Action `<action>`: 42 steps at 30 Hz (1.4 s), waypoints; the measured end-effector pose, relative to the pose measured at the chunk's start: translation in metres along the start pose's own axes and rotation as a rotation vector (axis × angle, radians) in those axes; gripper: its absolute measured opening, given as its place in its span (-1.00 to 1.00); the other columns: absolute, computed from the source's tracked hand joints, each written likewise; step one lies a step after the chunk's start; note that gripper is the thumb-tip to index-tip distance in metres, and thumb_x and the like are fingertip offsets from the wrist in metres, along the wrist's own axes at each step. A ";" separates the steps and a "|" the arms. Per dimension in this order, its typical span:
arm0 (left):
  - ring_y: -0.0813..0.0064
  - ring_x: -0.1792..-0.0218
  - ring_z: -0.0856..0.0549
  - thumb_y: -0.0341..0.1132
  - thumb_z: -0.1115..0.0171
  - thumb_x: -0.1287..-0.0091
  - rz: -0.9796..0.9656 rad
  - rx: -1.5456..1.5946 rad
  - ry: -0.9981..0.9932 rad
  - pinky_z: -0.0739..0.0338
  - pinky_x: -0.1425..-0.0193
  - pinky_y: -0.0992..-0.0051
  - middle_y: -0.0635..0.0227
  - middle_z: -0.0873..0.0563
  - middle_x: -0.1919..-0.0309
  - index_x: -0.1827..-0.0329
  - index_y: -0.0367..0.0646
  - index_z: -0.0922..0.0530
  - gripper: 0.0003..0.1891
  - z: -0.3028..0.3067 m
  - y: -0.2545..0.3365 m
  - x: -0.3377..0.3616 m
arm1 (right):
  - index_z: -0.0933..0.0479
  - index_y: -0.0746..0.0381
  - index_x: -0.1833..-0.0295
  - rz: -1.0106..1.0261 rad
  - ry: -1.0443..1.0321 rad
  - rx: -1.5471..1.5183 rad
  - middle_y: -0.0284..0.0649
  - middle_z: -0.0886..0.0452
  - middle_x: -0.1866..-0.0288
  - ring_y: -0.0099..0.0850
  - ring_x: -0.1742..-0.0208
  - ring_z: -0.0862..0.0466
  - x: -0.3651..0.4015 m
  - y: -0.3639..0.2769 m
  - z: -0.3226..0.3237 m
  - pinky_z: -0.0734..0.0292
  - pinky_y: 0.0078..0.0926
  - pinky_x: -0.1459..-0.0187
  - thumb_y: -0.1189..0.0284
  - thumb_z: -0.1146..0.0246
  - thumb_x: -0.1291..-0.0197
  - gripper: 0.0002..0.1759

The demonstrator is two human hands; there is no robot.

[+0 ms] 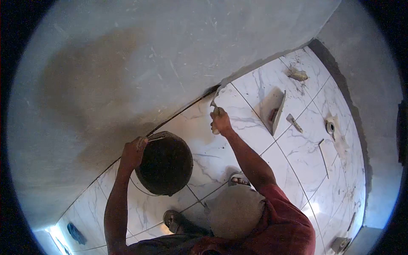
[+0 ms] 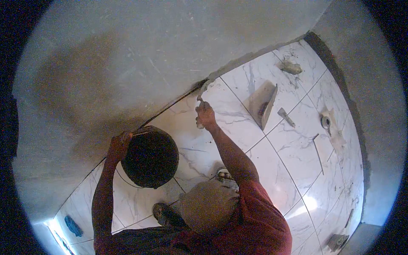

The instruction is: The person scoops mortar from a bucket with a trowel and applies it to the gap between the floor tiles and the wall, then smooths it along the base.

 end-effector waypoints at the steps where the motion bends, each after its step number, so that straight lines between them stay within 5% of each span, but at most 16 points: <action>1: -0.17 0.26 -0.57 0.08 0.14 -0.37 -0.017 -0.053 0.016 -0.43 0.16 0.13 -0.18 -0.58 0.34 0.19 -0.31 -0.50 -0.47 -0.005 -0.007 -0.003 | -0.33 0.28 0.19 0.000 0.003 0.000 -0.22 -0.43 0.58 -0.40 0.66 -0.52 -0.004 0.017 0.000 -0.43 -0.40 0.69 0.38 -0.15 -0.14 -0.77; 3: -0.18 0.25 -0.57 0.09 0.14 -0.37 -0.037 -0.105 0.028 -0.43 0.16 0.14 -0.18 -0.58 0.34 0.21 -0.31 -0.49 -0.47 -0.007 -0.007 -0.006 | -0.35 0.26 0.15 0.430 -0.133 0.265 -0.17 -0.42 0.39 -0.32 0.56 -0.54 -0.018 0.054 -0.006 -0.50 -0.43 0.58 0.36 -0.17 -0.11 -0.74; 4: -0.17 0.26 -0.57 0.08 0.14 -0.37 -0.047 -0.077 -0.012 -0.44 0.15 0.14 -0.17 -0.58 0.34 0.20 -0.31 -0.50 -0.47 -0.004 -0.002 -0.007 | -0.34 0.26 0.19 -0.117 -0.048 -0.221 -0.24 -0.45 0.49 -0.43 0.65 -0.49 0.018 -0.002 -0.008 -0.44 -0.41 0.67 0.38 -0.14 -0.15 -0.80; 7: -0.15 0.25 -0.58 0.05 0.14 -0.38 -0.030 -0.060 -0.068 -0.45 0.14 0.16 -0.14 -0.59 0.32 0.17 -0.30 -0.51 -0.49 -0.003 0.004 -0.008 | -0.35 0.28 0.17 -0.198 -0.019 -0.351 -0.23 -0.44 0.44 -0.40 0.60 -0.50 0.007 -0.016 -0.025 -0.45 -0.40 0.65 0.39 -0.15 -0.16 -0.79; 13: -0.12 0.23 -0.60 0.01 0.12 -0.39 -0.063 0.002 -0.035 -0.47 0.14 0.21 -0.10 -0.61 0.31 0.12 -0.29 -0.51 -0.53 -0.003 0.002 -0.011 | -0.31 0.30 0.10 -0.195 -0.075 -0.536 -0.19 -0.45 0.41 -0.37 0.57 -0.50 0.028 -0.044 -0.030 -0.45 -0.38 0.62 0.44 -0.14 -0.17 -0.75; 17: -0.10 0.23 -0.62 -0.01 0.11 -0.39 0.073 0.030 -0.042 -0.48 0.14 0.21 -0.09 -0.62 0.32 0.12 -0.24 -0.53 -0.56 0.007 0.004 -0.008 | -0.28 0.21 -0.16 -0.099 -0.009 -0.220 -0.22 -0.48 0.32 -0.47 0.59 -0.47 0.065 -0.019 0.008 -0.43 -0.46 0.65 0.40 -0.06 -0.26 -0.63; 29: -0.05 0.28 -0.64 0.06 0.13 -0.39 0.111 0.059 -0.007 -0.49 0.16 0.22 -0.09 -0.62 0.37 0.19 -0.30 -0.53 -0.49 0.007 -0.023 0.006 | -0.38 0.25 0.06 -0.189 -0.182 -0.161 -0.23 -0.48 0.35 -0.52 0.59 -0.45 -0.022 -0.003 0.102 -0.40 -0.52 0.65 0.27 -0.05 -0.22 -0.70; 36: -0.05 0.23 -0.64 0.07 0.16 -0.39 0.019 0.058 0.069 -0.49 0.13 0.21 -0.08 -0.64 0.30 0.14 -0.28 -0.53 -0.47 0.007 -0.028 0.012 | -0.36 0.25 -0.02 -0.189 -0.413 -0.163 -0.23 -0.49 0.37 -0.52 0.63 -0.44 0.001 0.002 0.080 -0.38 -0.54 0.67 0.30 -0.07 -0.18 -0.65; 37: -0.05 0.24 -0.64 0.06 0.15 -0.39 -0.025 0.025 0.094 -0.49 0.13 0.21 -0.08 -0.64 0.31 0.13 -0.27 -0.53 -0.48 0.010 -0.026 0.012 | -0.35 0.24 -0.07 -0.201 -0.343 -0.007 -0.22 -0.50 0.38 -0.52 0.64 -0.44 0.008 0.004 0.070 -0.38 -0.54 0.68 0.34 -0.08 -0.16 -0.63; 42: -0.08 0.23 -0.63 0.03 0.14 -0.40 -0.027 0.027 0.066 -0.48 0.14 0.19 -0.10 -0.62 0.31 0.13 -0.26 -0.53 -0.51 0.005 -0.029 0.007 | -0.37 0.21 0.09 -0.296 -0.089 -0.426 -0.22 -0.52 0.41 -0.39 0.61 -0.50 0.023 -0.002 0.005 -0.43 -0.40 0.66 0.34 -0.12 -0.22 -0.78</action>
Point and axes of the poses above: each hand's wrist, its own x-axis away from the middle knuckle, its own z-axis out of the back of the hand, y = z × x, the point moved 4 cm from there along -x, towards the middle knuckle
